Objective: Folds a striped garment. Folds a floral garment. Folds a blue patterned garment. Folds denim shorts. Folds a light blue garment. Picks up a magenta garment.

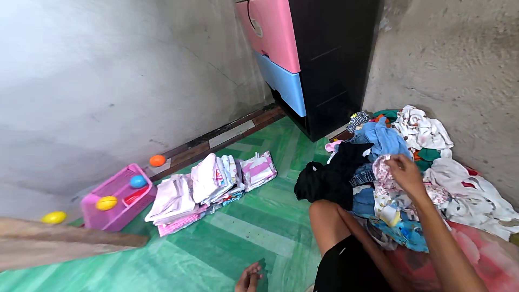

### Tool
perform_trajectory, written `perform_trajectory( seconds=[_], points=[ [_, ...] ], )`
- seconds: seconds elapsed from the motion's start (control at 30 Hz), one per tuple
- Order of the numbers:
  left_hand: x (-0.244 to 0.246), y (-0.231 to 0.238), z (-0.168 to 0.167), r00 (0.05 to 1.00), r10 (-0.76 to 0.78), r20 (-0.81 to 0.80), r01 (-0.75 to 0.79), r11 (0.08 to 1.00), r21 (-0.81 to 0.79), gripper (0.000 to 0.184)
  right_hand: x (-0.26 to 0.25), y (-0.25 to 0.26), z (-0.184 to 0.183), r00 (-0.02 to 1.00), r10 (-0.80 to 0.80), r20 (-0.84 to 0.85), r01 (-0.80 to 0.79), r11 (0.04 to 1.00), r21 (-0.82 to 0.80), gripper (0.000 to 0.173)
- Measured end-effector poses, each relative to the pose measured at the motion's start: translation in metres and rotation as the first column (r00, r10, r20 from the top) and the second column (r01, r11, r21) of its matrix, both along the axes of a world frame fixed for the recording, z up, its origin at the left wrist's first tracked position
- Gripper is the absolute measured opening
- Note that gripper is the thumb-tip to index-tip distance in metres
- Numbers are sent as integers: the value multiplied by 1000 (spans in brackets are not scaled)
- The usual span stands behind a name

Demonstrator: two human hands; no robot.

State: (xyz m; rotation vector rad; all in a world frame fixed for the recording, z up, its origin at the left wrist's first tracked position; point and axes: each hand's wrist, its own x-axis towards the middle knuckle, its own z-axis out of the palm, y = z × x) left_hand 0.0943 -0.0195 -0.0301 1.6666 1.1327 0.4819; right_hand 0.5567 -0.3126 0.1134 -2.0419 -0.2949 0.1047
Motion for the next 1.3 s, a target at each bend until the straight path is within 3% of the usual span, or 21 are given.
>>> perform_trajectory(
  seconds=[0.17, 0.3, 0.37, 0.47, 0.57, 0.63, 0.7, 0.77, 0.83, 0.97, 1.07, 1.13, 1.2, 1.3],
  points=[
    [14, 9, 28, 987, -33, 158, 5, 985, 174, 27, -25, 25, 78, 977, 195, 90, -214, 907, 362, 17],
    [49, 5, 83, 950, -112, 291, 22, 955, 296, 27, -53, 53, 130, 912, 377, 162, -406, 774, 486, 7],
    [70, -3, 116, 902, -190, 387, 46, 935, 352, 27, -76, 70, 154, 876, 449, 174, -466, 701, 539, 11],
    [101, -22, 161, 798, -376, 470, 147, 880, 452, 34, -114, 96, 183, 793, 571, 213, -575, 585, 572, 32],
    [126, -46, 189, 745, -530, 404, 295, 806, 514, 64, -141, 119, 196, 693, 652, 307, -682, 457, 570, 32],
    [138, -58, 188, 821, -495, 286, 298, 797, 525, 76, -154, 131, 202, 645, 666, 375, -727, 383, 570, 22],
    [139, -57, 177, 927, -353, 131, 239, 820, 520, 66, -162, 139, 207, 621, 649, 440, -755, 345, 558, 21],
    [126, -45, 176, 982, -189, 17, 157, 857, 491, 50, -161, 144, 208, 616, 612, 496, -766, 320, 558, 23],
    [97, -24, 181, 993, -111, -42, 117, 877, 466, 53, -150, 147, 200, 619, 578, 532, -771, 320, 550, 32],
    [21, 17, 200, 976, -201, -85, 218, 927, 304, 55, -127, 153, 164, 677, 578, 455, -733, 478, 484, 37],
    [-29, 34, 207, 951, -304, 48, 288, 934, 212, 42, -123, 158, 127, 748, 571, 338, -662, 607, 439, 19],
    [-57, 40, 201, 927, -350, 136, 313, 919, 238, 34, -119, 156, 102, 768, 549, 329, -640, 664, 386, 16],
    [-83, 41, 191, 923, -342, 177, 290, 920, 262, 29, -113, 150, 77, 726, 589, 355, -687, 627, 367, 18],
    [-115, 38, 175, 900, -353, 257, 298, 927, 229, 27, -112, 135, 55, 569, 751, 334, -807, 433, 401, 20]
  ],
)
